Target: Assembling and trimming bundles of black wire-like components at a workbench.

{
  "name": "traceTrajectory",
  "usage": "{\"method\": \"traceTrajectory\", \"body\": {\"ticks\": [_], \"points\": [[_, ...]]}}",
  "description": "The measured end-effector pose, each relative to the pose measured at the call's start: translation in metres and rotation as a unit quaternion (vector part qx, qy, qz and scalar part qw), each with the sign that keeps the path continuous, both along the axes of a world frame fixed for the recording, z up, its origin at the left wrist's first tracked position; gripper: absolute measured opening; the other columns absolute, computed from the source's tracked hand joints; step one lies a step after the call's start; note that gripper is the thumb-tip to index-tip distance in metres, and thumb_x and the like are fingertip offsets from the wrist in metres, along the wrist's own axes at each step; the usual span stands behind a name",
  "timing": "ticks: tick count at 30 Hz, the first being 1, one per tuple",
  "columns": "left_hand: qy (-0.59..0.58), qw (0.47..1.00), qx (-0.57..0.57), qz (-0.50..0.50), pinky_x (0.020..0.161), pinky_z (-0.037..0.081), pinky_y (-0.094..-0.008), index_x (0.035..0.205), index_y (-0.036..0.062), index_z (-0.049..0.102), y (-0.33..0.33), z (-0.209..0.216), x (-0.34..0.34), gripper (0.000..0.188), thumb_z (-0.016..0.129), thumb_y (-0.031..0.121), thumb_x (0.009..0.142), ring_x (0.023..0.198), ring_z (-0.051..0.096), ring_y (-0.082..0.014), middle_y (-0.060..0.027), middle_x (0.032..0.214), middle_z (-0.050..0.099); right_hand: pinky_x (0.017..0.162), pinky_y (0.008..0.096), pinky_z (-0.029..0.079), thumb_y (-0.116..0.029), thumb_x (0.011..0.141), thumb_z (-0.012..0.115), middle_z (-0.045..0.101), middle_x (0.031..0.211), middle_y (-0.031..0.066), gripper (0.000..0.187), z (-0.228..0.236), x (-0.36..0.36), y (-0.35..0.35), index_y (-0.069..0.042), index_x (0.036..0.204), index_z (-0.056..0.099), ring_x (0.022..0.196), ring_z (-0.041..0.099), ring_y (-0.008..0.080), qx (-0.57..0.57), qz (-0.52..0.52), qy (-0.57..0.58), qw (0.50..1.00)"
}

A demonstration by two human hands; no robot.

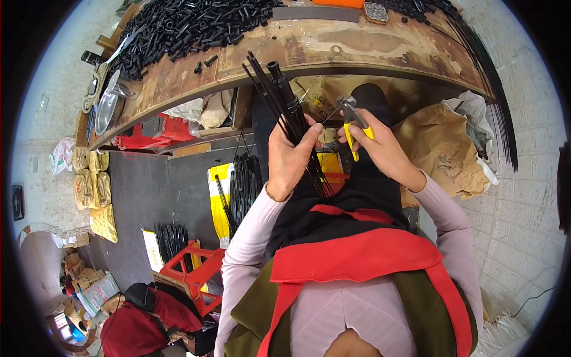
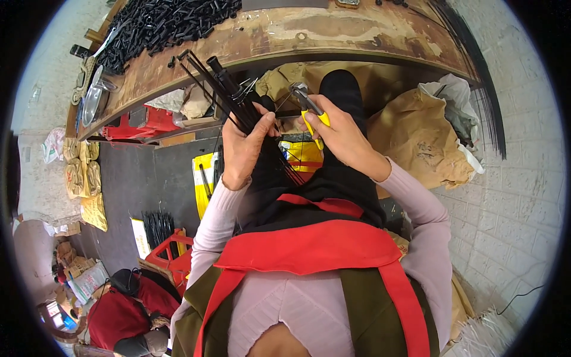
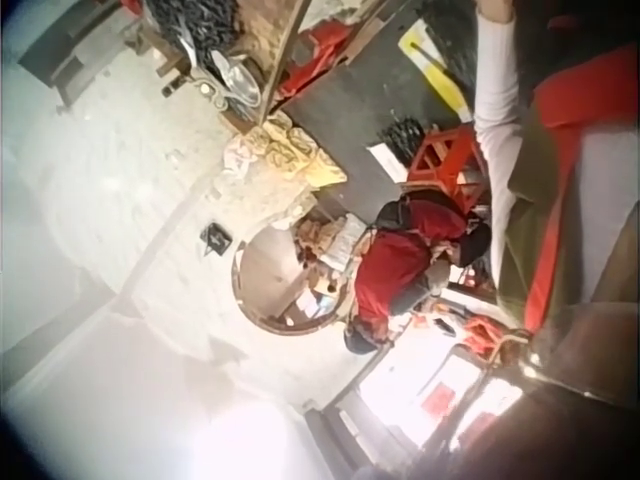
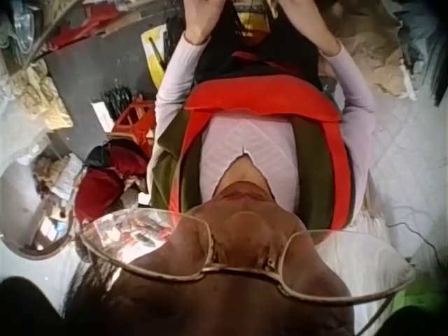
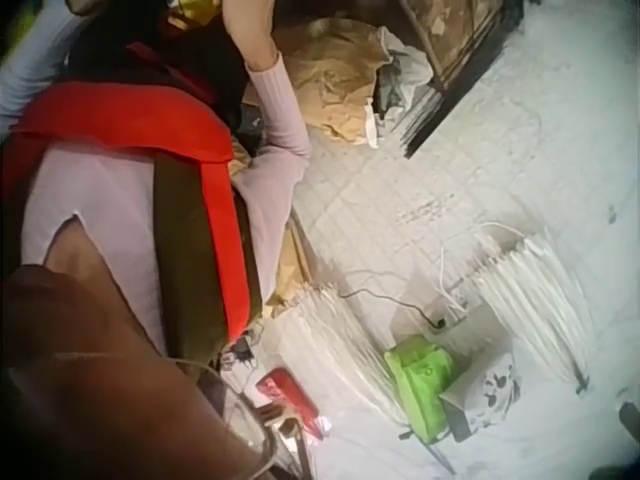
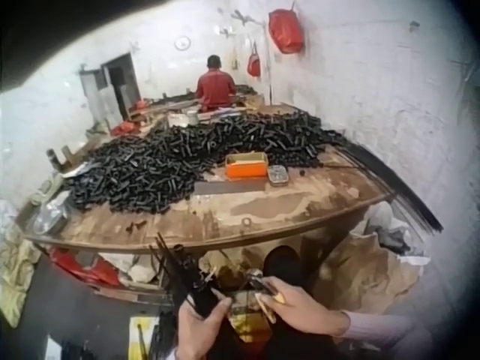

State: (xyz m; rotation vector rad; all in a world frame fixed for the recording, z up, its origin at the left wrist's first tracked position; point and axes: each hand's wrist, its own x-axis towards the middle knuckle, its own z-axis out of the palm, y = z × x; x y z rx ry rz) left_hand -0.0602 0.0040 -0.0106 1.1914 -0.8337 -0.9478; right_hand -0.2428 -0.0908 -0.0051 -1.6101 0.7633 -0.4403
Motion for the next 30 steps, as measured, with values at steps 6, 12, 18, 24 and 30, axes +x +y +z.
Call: {"method": "traceTrajectory", "body": {"ticks": [6, 12, 18, 24, 30], "points": [[0.001, 1.0, 0.01, 0.006, 0.06, 0.05, -0.0234, 0.096, -0.0003, 0.055, 0.0, 0.0, 0.001, 0.012, 0.065, 0.001, 0.091, 0.065, 0.059, -0.0086, -0.0023, 0.081, 0.06, 0.077, 0.0278, 0.049, -0.017, 0.103, 0.047, 0.066, 0.107, 0.0105, 0.033, 0.008, 0.005, 0.006, -0.002, 0.132, 0.045, 0.092, 0.063, 0.0152, -0.09, -0.036, 0.031, 0.995], [0.011, 1.0, -0.005, 0.006, 0.06, 0.05, -0.0233, 0.096, -0.0006, 0.055, -0.001, -0.003, 0.002, 0.012, 0.065, 0.001, 0.091, 0.065, 0.06, -0.0091, -0.0028, 0.082, 0.06, 0.082, 0.0362, 0.05, -0.009, 0.099, 0.052, 0.063, 0.109, 0.0192, 0.033, -0.001, 0.006, 0.005, -0.002, 0.13, 0.047, 0.096, 0.065, 0.0296, -0.301, -0.042, 0.018, 0.953], [0.0, 1.0, 0.004, 0.005, 0.061, 0.05, -0.0233, 0.095, -0.0006, 0.054, -0.001, -0.004, 0.005, 0.011, 0.065, 0.0, 0.091, 0.066, 0.06, -0.0093, -0.0029, 0.082, 0.06, 0.079, 0.0359, 0.049, -0.007, 0.096, 0.056, 0.061, 0.1, 0.0187, 0.029, 0.003, 0.012, 0.012, -0.001, 0.124, 0.052, 0.09, 0.062, 0.0318, -0.375, -0.045, 0.048, 0.925], [0.009, 1.0, -0.015, -0.01, 0.061, 0.049, -0.0235, 0.095, -0.0002, 0.054, 0.002, -0.008, 0.011, 0.012, 0.065, -0.001, 0.091, 0.067, 0.06, -0.0095, -0.0028, 0.081, 0.059, 0.058, 0.0278, 0.042, -0.018, 0.099, 0.055, 0.053, 0.073, 0.0051, 0.02, 0.006, 0.01, 0.012, 0.0, 0.109, 0.056, 0.063, 0.05, 0.012, -0.149, 0.016, 0.052, 0.987], [0.033, 0.999, -0.008, -0.042, 0.064, 0.05, -0.0247, 0.096, -0.0002, 0.054, 0.008, -0.005, 0.018, 0.013, 0.065, -0.001, 0.091, 0.069, 0.059, -0.0108, -0.0037, 0.081, 0.059, 0.053, 0.0275, 0.037, -0.022, 0.101, 0.054, 0.048, 0.064, 0.0026, 0.025, 0.026, 0.011, 0.008, 0.001, 0.091, 0.051, 0.057, 0.044, 0.0088, -0.079, 0.057, 0.052, 0.994]]}}
